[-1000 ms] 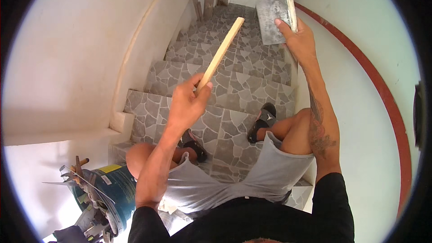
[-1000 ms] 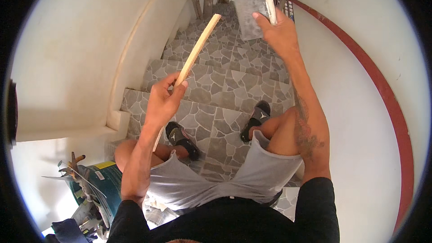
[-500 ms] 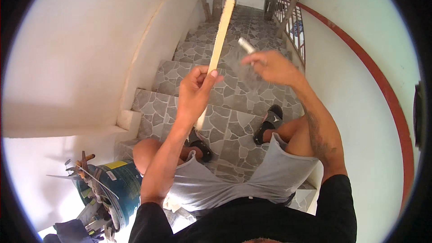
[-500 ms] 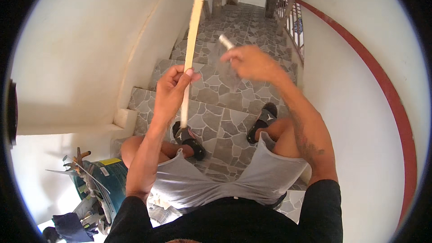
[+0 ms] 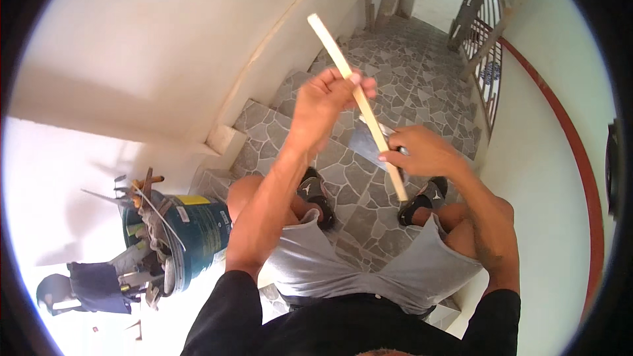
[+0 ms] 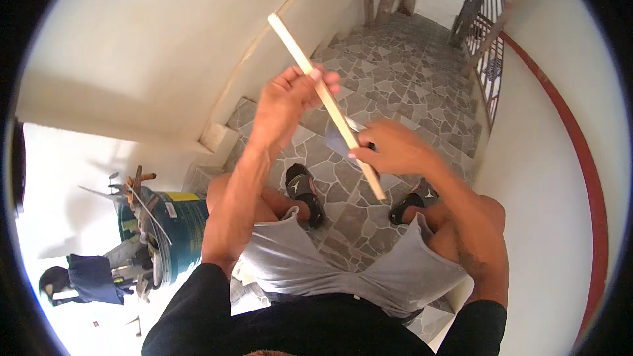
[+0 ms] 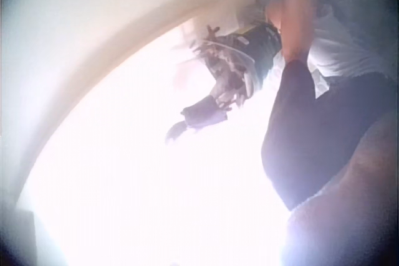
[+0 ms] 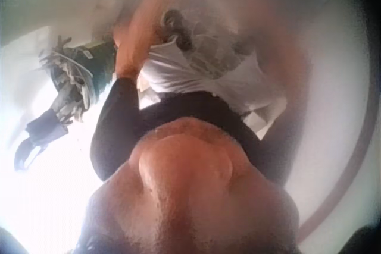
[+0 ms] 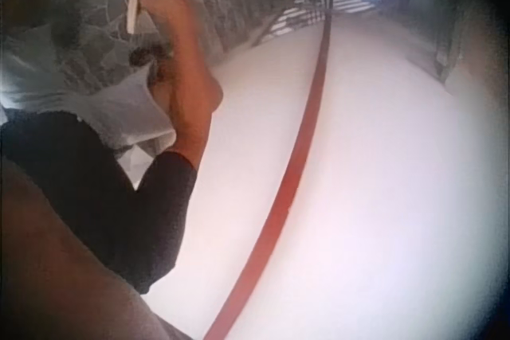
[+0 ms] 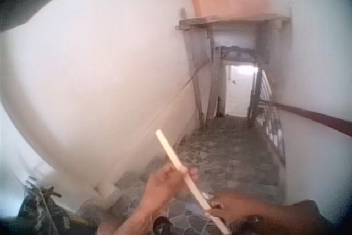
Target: The person scrapes a wooden strip using a metal scraper and sands its edges and surfaces with a sanding block while sitting on stairs.
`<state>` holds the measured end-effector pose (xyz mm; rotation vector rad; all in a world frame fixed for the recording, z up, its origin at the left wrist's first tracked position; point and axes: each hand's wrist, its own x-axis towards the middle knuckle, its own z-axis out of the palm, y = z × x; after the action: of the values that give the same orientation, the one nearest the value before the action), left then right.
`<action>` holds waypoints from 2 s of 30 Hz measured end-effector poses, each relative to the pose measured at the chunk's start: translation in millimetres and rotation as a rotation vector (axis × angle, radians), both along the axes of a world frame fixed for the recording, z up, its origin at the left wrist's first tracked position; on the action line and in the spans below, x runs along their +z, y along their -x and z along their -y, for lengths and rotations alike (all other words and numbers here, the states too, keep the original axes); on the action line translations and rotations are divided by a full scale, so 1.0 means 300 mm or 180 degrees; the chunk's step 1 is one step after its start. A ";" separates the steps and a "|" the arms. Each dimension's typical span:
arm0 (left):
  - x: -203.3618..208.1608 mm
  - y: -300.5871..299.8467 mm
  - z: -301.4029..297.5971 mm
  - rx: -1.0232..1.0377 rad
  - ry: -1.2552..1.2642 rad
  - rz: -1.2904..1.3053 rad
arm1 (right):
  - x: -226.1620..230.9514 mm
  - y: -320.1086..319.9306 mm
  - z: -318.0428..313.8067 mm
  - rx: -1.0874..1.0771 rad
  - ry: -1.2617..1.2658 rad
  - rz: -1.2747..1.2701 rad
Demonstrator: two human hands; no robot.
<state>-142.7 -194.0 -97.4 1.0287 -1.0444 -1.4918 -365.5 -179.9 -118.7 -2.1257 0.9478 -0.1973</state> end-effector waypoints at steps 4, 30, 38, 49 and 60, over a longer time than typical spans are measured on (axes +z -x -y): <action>0.056 -0.094 0.035 0.0462 0.0129 -0.0017 | -0.010 0.052 0.010 0.0371 0.0059 0.0011; 0.070 -0.163 0.048 0.0881 0.0335 0.0536 | -0.011 0.095 0.006 0.0076 0.0351 -0.0283; 0.053 -0.166 0.056 0.0694 0.0441 0.0495 | -0.024 0.070 -0.019 -0.0391 0.1157 -0.0971; 0.046 -0.159 0.065 0.0830 0.0442 0.0017 | -0.007 0.056 -0.018 -0.0133 0.0918 -0.0722; 0.049 -0.163 0.065 0.0971 0.0267 0.0192 | -0.021 0.057 -0.021 -0.0331 0.1690 -0.0863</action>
<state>-93.7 -213.5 -82.8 1.1235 -0.9362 -1.1675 -382.7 -173.5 -125.0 -2.6370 1.2736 -0.2366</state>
